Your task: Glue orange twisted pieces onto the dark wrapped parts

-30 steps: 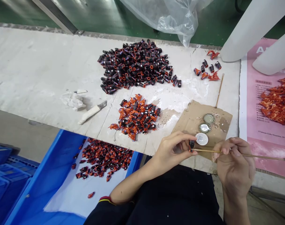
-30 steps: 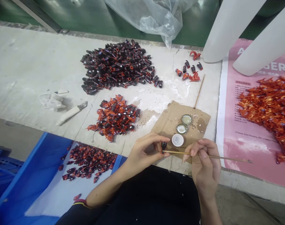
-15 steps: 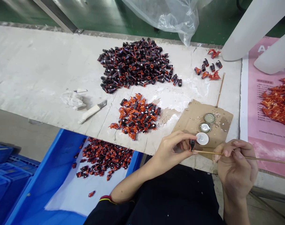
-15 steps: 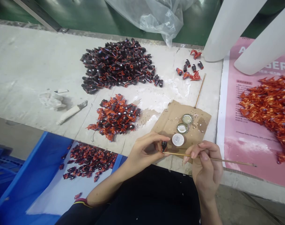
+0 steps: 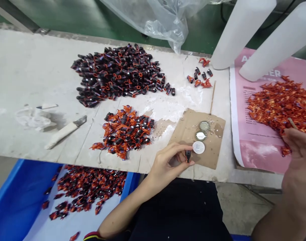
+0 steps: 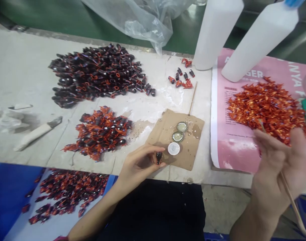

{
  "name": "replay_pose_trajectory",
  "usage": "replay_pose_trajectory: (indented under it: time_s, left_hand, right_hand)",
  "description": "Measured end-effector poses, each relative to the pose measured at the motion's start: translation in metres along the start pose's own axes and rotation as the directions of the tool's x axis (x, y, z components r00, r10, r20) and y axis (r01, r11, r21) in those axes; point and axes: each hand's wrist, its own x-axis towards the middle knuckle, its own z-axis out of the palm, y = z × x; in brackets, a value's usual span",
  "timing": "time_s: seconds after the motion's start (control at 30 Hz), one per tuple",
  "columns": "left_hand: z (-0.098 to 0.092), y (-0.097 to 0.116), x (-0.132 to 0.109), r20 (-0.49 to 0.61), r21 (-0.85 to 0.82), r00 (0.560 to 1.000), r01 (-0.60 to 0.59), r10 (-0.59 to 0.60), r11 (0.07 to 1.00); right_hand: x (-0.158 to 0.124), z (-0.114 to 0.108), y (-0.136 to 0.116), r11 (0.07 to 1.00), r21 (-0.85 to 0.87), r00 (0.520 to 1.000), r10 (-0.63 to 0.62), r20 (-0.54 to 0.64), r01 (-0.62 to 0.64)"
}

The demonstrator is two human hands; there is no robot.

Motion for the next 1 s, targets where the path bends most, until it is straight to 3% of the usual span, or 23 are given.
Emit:
replay_pose_trajectory:
  time_s: [0.03, 0.07, 0.13, 0.2, 0.3, 0.37, 0.5, 0.63, 0.73, 0.87, 1.0]
  left_hand:
    - [0.0, 0.0, 0.0, 0.002, 0.002, 1.0, -0.002, 0.002, 1.0]
    - [0.0, 0.0, 0.001, 0.004, 0.005, 1.0, -0.002, 0.002, 1.0]
    - [0.0, 0.0, 0.001, 0.007, 0.011, 1.0, -0.006, 0.006, 1.0]
    - [0.0, 0.0, 0.001, 0.003, 0.022, 1.0, -0.007, 0.007, 1.0]
    - [0.001, 0.0, 0.001, -0.004, 0.026, 1.0, -0.002, 0.002, 1.0]
    - [0.001, 0.001, 0.001, -0.004, 0.021, 1.0, -0.002, 0.002, 1.0]
    - [0.001, 0.001, 0.001, -0.005, 0.02, 1.0, 0.01, -0.01, 1.0]
    - [0.001, 0.002, 0.0, -0.008, 0.043, 1.0, -0.006, 0.007, 0.999]
    - [0.002, 0.005, 0.0, -0.025, 0.073, 0.997, -0.074, 0.076, 0.995]
    - [0.007, 0.012, 0.004, -0.062, 0.126, 0.977, -0.195, 0.204, 0.973]
    - [0.01, 0.02, 0.009, -0.051, 0.184, 0.953, -0.286, 0.3, 0.94]
  right_hand:
    - [0.014, -0.006, 0.005, 0.958, -0.195, 0.975, -0.191, 0.118, 0.211]
    - [0.028, -0.012, 0.011, 0.839, -0.375, 0.918, -0.339, 0.207, 0.395]
    - [0.052, -0.017, 0.024, 0.57, -0.573, 0.808, -0.405, 0.428, 0.589]
    - [0.068, -0.013, 0.032, 0.435, -0.644, 0.776, -0.379, 0.503, 0.63]
    - [0.075, 0.004, 0.034, 0.388, -0.694, 0.795, -0.322, 0.514, 0.606]
    - [0.074, 0.018, 0.032, 0.41, -0.692, 0.804, -0.28, 0.524, 0.594]
    - [0.072, 0.038, 0.032, 0.563, -0.615, 0.822, -0.242, 0.515, 0.552]
    - [0.066, 0.04, 0.025, 0.646, -0.559, 0.84, -0.27, 0.47, 0.52]
    - [0.038, 0.037, 0.002, 0.725, -0.462, 0.838, -0.299, 0.456, 0.51]
    - [-0.024, 0.035, -0.034, 0.821, -0.273, 0.761, -0.27, 0.589, 0.502]
    - [-0.068, 0.041, -0.049, 0.941, 0.007, 0.648, -0.238, 0.724, 0.337]
